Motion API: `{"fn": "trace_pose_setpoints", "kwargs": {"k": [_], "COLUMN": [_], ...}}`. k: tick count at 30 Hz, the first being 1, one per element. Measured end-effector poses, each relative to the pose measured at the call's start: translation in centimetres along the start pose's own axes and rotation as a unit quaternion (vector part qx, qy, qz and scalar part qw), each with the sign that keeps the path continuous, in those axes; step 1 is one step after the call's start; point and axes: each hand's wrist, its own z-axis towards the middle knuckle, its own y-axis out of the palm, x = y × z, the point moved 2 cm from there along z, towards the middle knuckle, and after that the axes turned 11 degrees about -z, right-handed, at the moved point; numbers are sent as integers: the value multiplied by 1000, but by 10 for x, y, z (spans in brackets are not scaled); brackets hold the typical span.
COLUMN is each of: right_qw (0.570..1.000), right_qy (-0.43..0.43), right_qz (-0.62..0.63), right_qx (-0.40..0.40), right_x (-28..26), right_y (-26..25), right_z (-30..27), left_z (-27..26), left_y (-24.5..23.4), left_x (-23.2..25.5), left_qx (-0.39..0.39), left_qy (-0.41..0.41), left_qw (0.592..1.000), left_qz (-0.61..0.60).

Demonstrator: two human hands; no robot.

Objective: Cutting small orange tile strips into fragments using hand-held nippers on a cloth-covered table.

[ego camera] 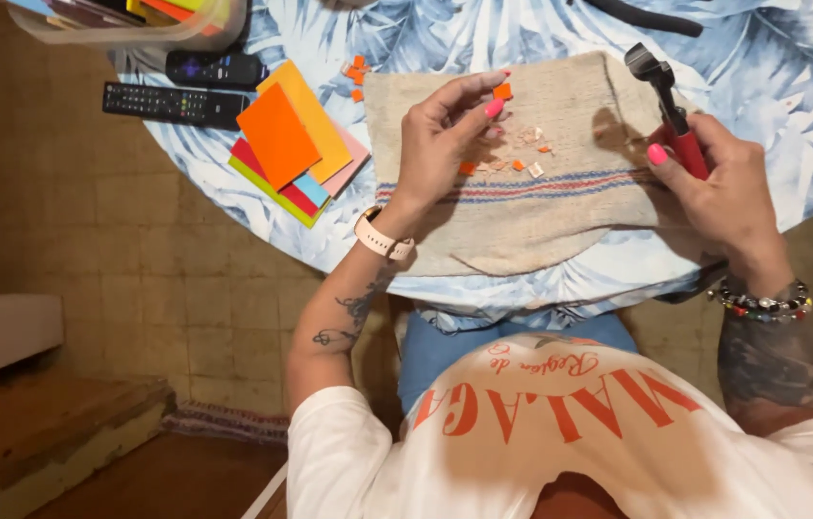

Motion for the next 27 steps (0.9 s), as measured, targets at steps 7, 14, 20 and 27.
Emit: {"fn": "trace_pose_setpoints", "kwargs": {"k": [7,14,20,27], "right_qw": [1000,995,989,978], "right_qy": [-2,-29,-147,-90], "right_qz": [-5,81,7,-129], "right_qx": [7,45,-22,-139], "right_x": [5,-29,-57,-73], "right_y": [2,-5,1,41], "right_z": [1,5,15,29], "left_z": [-17,-29,-38,-59], "left_y": [-1,4,-2,-10], "left_x": [11,17,15,22], "left_qx": [37,46,-51,-42], "left_qy": [-57,-60,80,57], "left_qw": [995,997,971,962], "left_qz": [-71,-33,221,264]}}
